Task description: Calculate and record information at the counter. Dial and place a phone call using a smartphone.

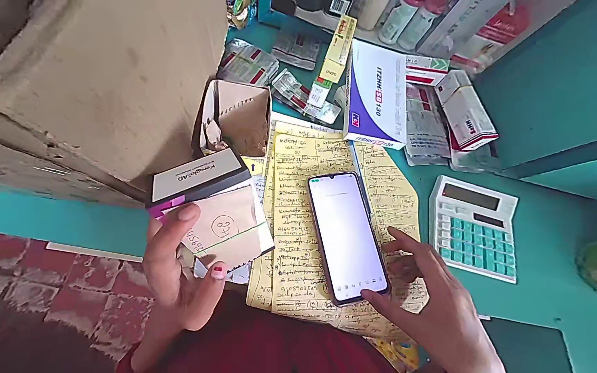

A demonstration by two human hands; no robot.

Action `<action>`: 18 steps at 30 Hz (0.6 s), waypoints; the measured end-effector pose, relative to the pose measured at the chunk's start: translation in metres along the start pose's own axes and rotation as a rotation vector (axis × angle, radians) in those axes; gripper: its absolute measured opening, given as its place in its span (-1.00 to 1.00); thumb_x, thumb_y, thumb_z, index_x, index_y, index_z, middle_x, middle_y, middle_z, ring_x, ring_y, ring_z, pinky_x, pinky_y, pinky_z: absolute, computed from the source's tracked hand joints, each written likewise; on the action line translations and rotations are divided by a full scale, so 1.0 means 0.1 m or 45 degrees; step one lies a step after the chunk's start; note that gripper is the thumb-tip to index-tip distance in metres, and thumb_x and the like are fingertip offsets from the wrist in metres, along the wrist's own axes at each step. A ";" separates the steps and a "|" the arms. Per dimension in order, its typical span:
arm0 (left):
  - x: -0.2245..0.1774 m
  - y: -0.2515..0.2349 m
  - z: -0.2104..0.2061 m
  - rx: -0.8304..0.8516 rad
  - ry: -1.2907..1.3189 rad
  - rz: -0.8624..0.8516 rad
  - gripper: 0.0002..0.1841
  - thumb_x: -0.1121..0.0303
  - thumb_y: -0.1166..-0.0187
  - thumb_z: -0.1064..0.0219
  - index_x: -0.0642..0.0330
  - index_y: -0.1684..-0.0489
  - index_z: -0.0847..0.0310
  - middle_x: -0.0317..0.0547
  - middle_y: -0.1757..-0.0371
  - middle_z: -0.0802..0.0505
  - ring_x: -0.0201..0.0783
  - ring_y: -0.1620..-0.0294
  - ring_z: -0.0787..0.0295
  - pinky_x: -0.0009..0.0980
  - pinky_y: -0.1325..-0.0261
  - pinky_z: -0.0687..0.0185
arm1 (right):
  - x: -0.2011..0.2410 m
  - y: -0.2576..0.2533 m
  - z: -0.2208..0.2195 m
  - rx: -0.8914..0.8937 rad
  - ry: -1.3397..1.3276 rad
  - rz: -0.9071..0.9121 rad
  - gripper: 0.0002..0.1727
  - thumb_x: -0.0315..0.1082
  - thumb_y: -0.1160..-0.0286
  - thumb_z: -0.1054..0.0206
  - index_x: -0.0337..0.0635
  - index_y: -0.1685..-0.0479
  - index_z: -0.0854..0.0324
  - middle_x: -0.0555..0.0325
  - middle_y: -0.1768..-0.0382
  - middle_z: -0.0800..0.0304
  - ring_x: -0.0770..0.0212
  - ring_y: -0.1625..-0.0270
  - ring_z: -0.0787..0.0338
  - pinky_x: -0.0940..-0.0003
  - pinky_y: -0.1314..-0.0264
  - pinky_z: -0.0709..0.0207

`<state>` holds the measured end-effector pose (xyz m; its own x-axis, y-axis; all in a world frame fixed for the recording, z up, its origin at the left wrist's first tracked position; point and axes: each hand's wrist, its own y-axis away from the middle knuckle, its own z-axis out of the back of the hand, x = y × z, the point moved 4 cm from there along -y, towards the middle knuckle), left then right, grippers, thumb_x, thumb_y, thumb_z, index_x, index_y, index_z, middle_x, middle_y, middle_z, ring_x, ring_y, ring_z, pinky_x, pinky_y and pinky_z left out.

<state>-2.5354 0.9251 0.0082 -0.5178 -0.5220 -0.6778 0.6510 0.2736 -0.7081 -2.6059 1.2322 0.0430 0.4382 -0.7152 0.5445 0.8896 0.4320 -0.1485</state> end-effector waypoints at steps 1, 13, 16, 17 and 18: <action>0.00 0.01 0.01 -0.011 -0.011 0.014 -0.41 0.06 -0.64 -0.24 -0.51 -0.70 -0.23 -0.77 -0.66 -0.42 -0.64 -0.62 -0.35 -0.54 -0.63 -0.32 | 0.00 0.00 0.00 0.005 -0.010 -0.003 0.01 0.19 -0.15 -0.52 -0.37 -0.58 -0.44 0.00 -0.17 -0.74 0.48 0.07 -0.65 0.70 0.09 -0.50; -0.01 -0.09 -0.07 -0.042 -0.048 0.101 -0.34 0.28 -0.46 -0.46 -0.46 -0.59 -0.38 -0.62 -0.51 -0.53 -0.61 -0.49 -0.49 -0.57 -0.48 -0.52 | 0.23 -0.46 0.11 -0.024 0.155 0.222 -0.34 0.09 -0.59 -0.27 -0.21 -0.52 -0.54 -0.16 -0.32 -0.72 0.06 -0.21 -0.74 0.23 -0.09 -0.63; 0.05 -0.06 -0.08 -0.069 -0.062 0.053 -0.34 0.24 -0.48 -0.47 -0.51 -0.59 -0.37 -0.65 -0.51 -0.53 -0.62 -0.49 -0.49 -0.59 -0.47 -0.52 | 0.32 -0.65 0.02 0.039 0.258 0.356 -0.37 0.08 -0.70 -0.14 -0.13 -0.58 -0.53 -0.13 -0.50 -0.61 -0.19 -0.46 -0.61 -0.08 -0.33 -0.51; 0.06 -0.05 -0.07 -0.071 -0.063 0.049 -0.33 0.23 -0.48 -0.48 -0.53 -0.60 -0.36 -0.65 -0.51 -0.53 -0.62 -0.49 -0.49 -0.58 -0.47 -0.52 | 0.33 -0.70 -0.02 0.061 0.277 0.379 -0.37 0.08 -0.71 -0.12 -0.12 -0.60 -0.53 -0.13 -0.53 -0.58 -0.23 -0.49 -0.57 -0.14 -0.35 -0.48; 0.07 -0.04 -0.06 -0.070 -0.063 0.050 -0.32 0.22 -0.48 -0.48 -0.55 -0.61 -0.34 -0.66 -0.52 -0.52 -0.61 -0.49 -0.49 -0.58 -0.47 -0.51 | 0.33 -0.76 -0.04 0.078 0.299 0.392 -0.37 0.09 -0.71 -0.11 -0.10 -0.61 -0.53 -0.13 -0.55 -0.56 -0.24 -0.49 -0.57 -0.15 -0.33 -0.49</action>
<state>-2.5454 0.9256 0.0052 -0.4637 -0.5489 -0.6955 0.6379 0.3380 -0.6920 -2.6582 1.1736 0.0688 0.7076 -0.6500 0.2773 0.7054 0.6731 -0.2222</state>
